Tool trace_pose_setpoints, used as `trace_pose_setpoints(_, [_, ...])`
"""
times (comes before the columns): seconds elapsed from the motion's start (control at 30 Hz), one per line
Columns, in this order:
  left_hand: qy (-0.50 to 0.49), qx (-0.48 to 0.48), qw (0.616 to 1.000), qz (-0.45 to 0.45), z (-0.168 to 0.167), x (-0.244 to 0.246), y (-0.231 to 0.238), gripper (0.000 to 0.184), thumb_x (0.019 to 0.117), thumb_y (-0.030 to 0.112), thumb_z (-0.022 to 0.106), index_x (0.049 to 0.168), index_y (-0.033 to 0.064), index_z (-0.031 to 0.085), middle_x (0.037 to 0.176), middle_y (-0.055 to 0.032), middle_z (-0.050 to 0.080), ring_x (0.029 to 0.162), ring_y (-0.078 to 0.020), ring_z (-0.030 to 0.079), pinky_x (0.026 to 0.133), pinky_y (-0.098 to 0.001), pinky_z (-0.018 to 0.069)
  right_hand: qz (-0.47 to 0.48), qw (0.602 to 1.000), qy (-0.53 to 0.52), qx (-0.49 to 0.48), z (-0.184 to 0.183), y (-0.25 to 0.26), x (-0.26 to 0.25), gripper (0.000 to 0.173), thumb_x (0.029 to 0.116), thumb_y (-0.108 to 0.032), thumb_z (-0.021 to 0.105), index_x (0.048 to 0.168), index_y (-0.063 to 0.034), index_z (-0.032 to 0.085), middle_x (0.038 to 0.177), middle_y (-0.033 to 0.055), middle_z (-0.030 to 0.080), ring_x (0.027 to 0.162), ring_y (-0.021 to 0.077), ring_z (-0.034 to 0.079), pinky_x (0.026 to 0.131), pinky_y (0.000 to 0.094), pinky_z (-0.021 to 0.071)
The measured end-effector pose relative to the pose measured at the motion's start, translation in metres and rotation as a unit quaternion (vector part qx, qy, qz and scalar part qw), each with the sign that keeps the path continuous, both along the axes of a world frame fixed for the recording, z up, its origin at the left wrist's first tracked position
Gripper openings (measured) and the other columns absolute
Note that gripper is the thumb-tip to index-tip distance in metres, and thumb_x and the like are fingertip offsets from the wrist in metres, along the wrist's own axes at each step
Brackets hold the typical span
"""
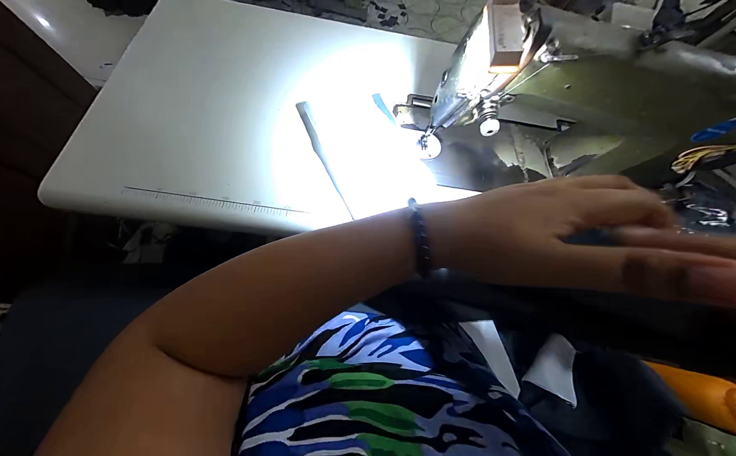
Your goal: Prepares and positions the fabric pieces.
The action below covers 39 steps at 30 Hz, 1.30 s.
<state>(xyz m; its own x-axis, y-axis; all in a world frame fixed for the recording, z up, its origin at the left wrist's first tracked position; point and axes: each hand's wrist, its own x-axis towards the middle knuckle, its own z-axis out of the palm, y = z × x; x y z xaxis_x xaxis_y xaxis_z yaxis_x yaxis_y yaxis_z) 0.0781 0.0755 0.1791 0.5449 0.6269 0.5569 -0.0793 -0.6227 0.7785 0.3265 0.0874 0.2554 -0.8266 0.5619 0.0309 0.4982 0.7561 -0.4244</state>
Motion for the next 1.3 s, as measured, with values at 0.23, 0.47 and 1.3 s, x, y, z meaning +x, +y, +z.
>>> trace_pose_setpoints(0.23, [0.283,-0.068,0.956,0.022,-0.083,-0.076,-0.071,0.033,0.0844,0.032,0.081,0.097,0.0025,0.072,0.077,-0.0076,0.068,0.079,-0.0187,0.067,0.099,-0.0485,0.0503,0.314,0.944,0.096,-0.017,-0.052,0.007,-0.067,0.035,0.1027,-0.015,0.044,0.125,-0.0232,0.070,0.070,-0.0071,0.061,0.056,0.0008,0.052,0.048,0.0190,0.0403])
trace_pose_setpoints(0.47, [0.250,-0.137,0.893,0.348,-0.065,-0.204,-0.151,0.029,0.0901,0.043,0.073,0.104,0.0180,0.079,0.107,0.0094,0.076,0.102,0.0023,0.069,0.091,-0.0209,0.0575,0.157,0.953,0.175,-0.191,-0.133,0.038,-0.056,0.032,0.0931,-0.036,0.073,0.120,-0.0194,0.066,0.081,-0.0128,0.070,0.074,-0.0112,0.063,0.066,0.0094,0.0538])
trace_pose_setpoints(1.3, [0.396,0.071,0.746,0.530,-0.150,-0.147,0.069,0.032,0.0997,0.029,0.063,0.103,-0.0010,0.074,0.113,-0.0231,0.067,0.117,-0.0440,0.060,0.100,-0.0607,0.0439,-0.127,0.979,0.160,-0.021,-0.187,0.095,-0.100,0.029,0.0914,-0.035,0.069,0.092,-0.0056,0.070,0.081,0.0058,0.062,0.074,0.0184,0.060,0.066,0.0390,0.0516])
